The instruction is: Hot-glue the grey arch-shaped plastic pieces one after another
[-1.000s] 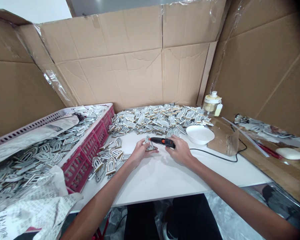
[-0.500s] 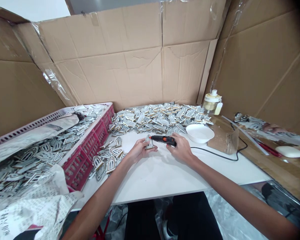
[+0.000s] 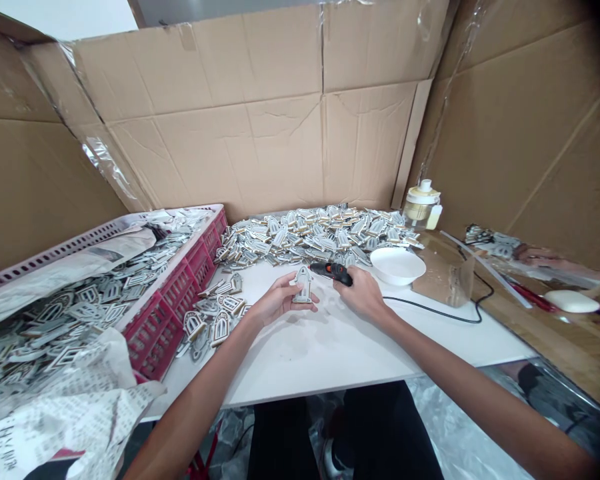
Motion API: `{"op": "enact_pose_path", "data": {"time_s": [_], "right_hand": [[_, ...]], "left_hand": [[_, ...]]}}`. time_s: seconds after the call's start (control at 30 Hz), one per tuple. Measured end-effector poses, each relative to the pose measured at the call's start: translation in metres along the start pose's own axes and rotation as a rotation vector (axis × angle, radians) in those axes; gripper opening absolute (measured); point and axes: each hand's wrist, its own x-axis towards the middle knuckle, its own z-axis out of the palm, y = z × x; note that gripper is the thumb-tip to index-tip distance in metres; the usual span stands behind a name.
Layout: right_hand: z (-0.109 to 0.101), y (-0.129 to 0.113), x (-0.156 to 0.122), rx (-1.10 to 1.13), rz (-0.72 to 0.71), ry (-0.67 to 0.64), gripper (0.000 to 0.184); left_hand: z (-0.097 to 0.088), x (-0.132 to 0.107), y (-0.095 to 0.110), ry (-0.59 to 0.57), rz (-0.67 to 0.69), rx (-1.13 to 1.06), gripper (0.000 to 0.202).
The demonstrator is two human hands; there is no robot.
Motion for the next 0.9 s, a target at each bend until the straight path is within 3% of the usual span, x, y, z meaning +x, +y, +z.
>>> {"op": "enact_pose_path", "data": {"time_s": [0.1, 0.2, 0.37, 0.53, 0.77, 0.9], "right_hand": [[0.0, 0.001, 0.0, 0.03, -0.014, -0.032, 0.02], [0.001, 0.004, 0.001, 0.1, -0.038, -0.112, 0.019], [-0.006, 0.007, 0.005, 0.363, -0.158, -0.348, 0.018], [-0.019, 0.0, 0.002, 0.708, -0.184, -0.577, 0.02], [-0.01, 0.003, 0.004, 0.699, -0.166, -0.378, 0.021], [-0.002, 0.006, 0.005, 0.632, -0.163, -0.319, 0.022]], "left_hand": [[-0.004, 0.0, 0.004, 0.033, 0.082, -0.048, 0.022], [-0.01, 0.003, 0.009, 0.16, 0.184, -0.148, 0.016], [-0.023, 0.01, 0.015, 0.445, 0.288, -0.336, 0.007], [-0.026, 0.016, 0.006, 0.549, 0.316, -0.314, 0.017], [-0.013, 0.019, -0.006, 0.57, 0.238, -0.11, 0.041], [-0.012, 0.02, -0.011, 0.536, 0.274, -0.11, 0.047]]}}
